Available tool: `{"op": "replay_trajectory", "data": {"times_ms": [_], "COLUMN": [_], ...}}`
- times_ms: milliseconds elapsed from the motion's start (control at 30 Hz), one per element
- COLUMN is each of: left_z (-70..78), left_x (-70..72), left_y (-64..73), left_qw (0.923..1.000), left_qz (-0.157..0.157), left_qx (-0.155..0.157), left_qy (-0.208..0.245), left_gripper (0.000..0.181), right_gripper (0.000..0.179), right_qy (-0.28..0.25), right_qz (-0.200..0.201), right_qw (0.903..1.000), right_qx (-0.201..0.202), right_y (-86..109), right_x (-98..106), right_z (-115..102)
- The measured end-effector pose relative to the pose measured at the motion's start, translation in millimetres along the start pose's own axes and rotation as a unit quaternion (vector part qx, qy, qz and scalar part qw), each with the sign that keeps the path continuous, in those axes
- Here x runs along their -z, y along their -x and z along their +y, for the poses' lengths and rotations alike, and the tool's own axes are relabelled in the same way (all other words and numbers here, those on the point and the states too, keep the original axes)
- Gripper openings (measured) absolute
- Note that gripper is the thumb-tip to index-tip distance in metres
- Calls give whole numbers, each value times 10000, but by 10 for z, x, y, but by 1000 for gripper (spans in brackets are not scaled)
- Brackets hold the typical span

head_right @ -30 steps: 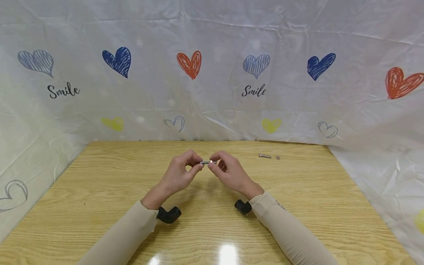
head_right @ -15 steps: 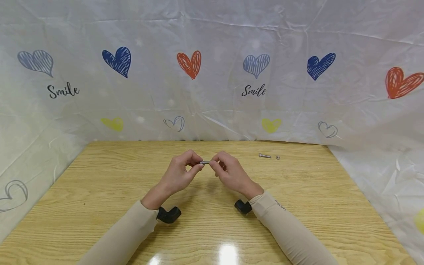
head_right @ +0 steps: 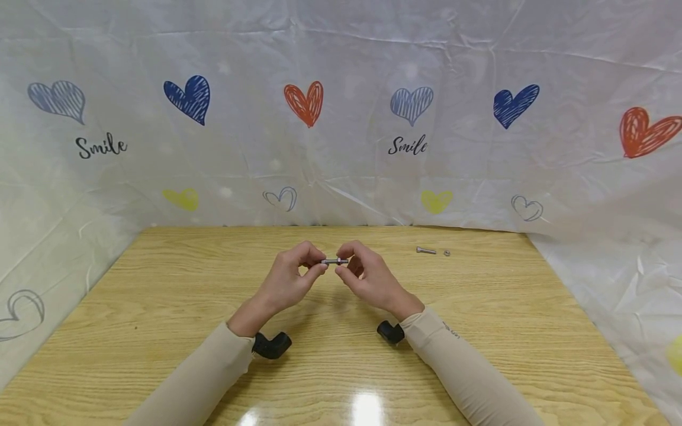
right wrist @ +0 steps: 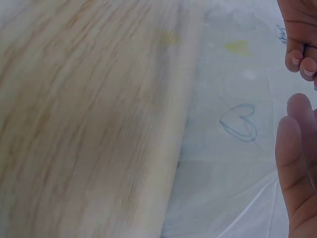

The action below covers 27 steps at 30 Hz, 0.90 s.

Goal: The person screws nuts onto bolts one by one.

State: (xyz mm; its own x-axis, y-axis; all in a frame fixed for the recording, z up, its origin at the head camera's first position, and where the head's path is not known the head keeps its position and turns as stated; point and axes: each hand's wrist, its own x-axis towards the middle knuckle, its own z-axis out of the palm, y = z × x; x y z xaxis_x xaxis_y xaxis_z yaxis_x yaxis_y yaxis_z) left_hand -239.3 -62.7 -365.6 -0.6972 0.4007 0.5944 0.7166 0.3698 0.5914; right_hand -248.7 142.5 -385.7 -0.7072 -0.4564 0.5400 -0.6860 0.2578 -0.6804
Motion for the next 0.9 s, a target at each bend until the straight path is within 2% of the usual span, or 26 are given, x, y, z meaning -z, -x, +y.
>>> {"op": "replay_trajectory", "data": {"times_ms": [200,333,467,533,667,900], "left_z": [-7,-2,5,8,9,8], "left_x": [0,1,6,12,22,21], "left_y": [4,2,-1,-1,-2,1], "left_qw": [10000,9999,9999,10000,10000,10000], "left_qz": [38,37,31,30,18,0], "left_qx": [-61,-102,-112,-94,-39,-74], "left_qy": [-28,-8,-5,-3,-29,-9], "left_gripper": [10,10,10,10,10,10], "right_gripper": [7,11,10,17,25,10], "right_qy": [176,271,261,230,80,-41], "right_qz": [39,55,-21,-47,-56,2], "right_qw": [9998,9996,9994,9994,9999,10000], "right_qx": [-42,-13,-216,-253,-69,46], "right_y": [-17,-21,-15,-9,0,-11], "right_x": [-23,-16,4,11,13,-4], "right_z": [-23,-16,-9,-2,1,-1]}}
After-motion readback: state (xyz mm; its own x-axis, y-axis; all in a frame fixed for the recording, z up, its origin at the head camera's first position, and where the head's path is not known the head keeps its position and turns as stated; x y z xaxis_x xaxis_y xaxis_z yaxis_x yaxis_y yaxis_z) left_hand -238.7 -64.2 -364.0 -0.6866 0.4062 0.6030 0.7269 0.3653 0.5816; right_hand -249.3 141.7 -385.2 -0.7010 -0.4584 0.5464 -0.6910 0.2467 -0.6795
